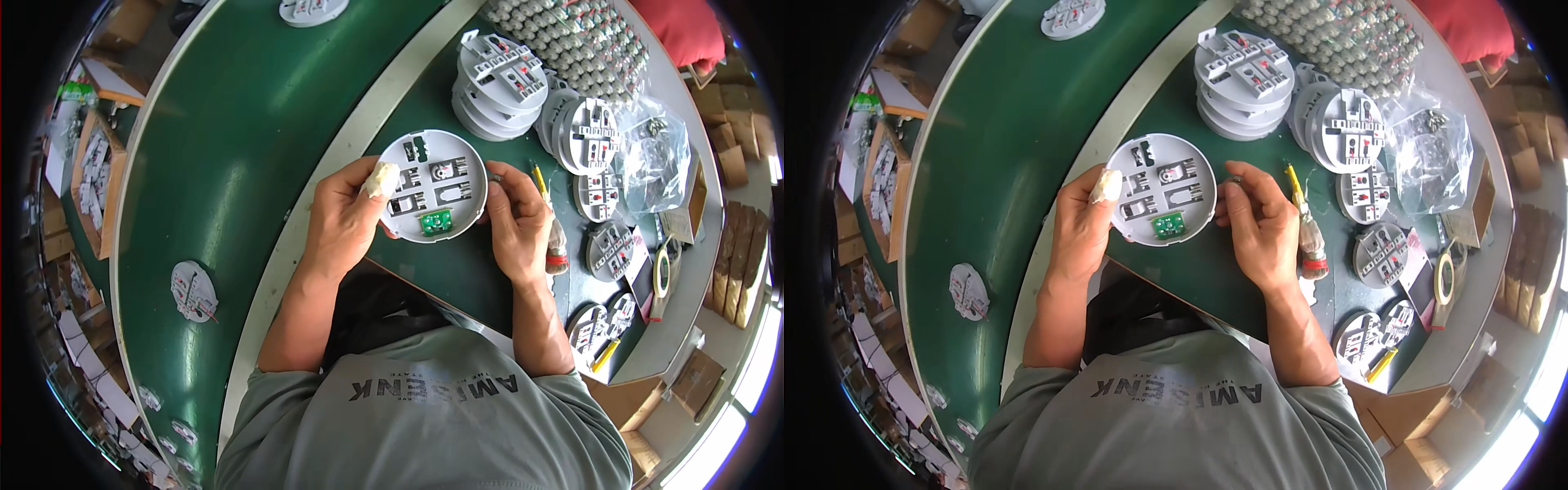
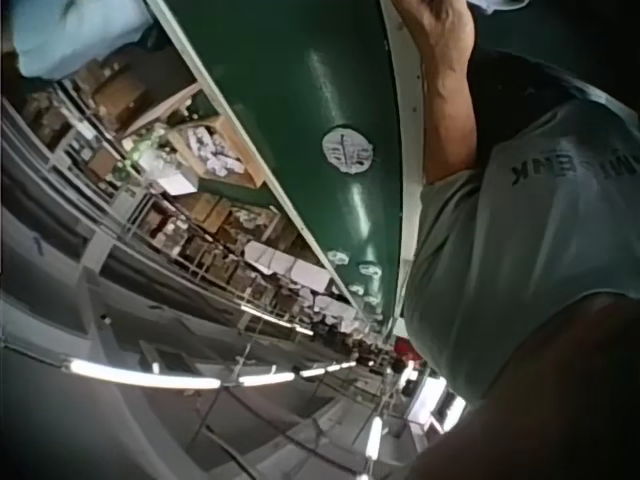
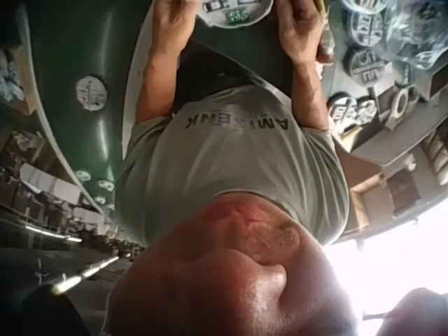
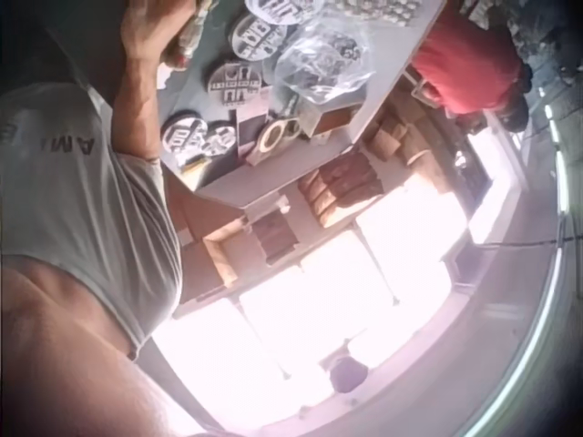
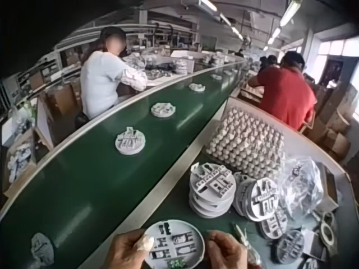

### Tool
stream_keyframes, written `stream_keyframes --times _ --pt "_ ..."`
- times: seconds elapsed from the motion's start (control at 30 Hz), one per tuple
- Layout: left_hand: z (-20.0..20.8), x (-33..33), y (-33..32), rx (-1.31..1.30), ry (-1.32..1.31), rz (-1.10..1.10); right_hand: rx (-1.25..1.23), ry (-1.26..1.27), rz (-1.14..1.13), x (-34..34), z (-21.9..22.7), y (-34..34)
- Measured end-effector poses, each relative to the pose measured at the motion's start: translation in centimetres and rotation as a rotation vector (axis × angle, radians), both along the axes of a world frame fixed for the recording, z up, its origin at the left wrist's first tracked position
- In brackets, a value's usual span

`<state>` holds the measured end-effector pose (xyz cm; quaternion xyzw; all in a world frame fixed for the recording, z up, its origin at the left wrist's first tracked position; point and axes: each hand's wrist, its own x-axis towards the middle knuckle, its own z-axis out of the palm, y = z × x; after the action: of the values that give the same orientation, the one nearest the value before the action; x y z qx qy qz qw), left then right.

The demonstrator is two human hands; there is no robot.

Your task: Assembling circular electronic components into white plastic housings and applying adhesive from a tube.

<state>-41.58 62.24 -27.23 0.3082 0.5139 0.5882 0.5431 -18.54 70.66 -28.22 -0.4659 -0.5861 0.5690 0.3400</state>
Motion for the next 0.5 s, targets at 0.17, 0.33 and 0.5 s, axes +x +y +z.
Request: stream_keyframes --times 0.17,0.33,0.5 --pt "-0.9 -0.9 0.4 0.046 0.081 0.356 -0.068 0.093 0.014 1.0 -0.8 0.4" --pt "1.2 -6.0 1.4 0.031 1.015 0.754 -0.066 0.107 0.052 1.5 -1.2 0.4" --pt "0.6 -7.4 2.3 -0.065 1.583 0.489 -0.048 0.114 0.073 1.5 -1.4 0.6"
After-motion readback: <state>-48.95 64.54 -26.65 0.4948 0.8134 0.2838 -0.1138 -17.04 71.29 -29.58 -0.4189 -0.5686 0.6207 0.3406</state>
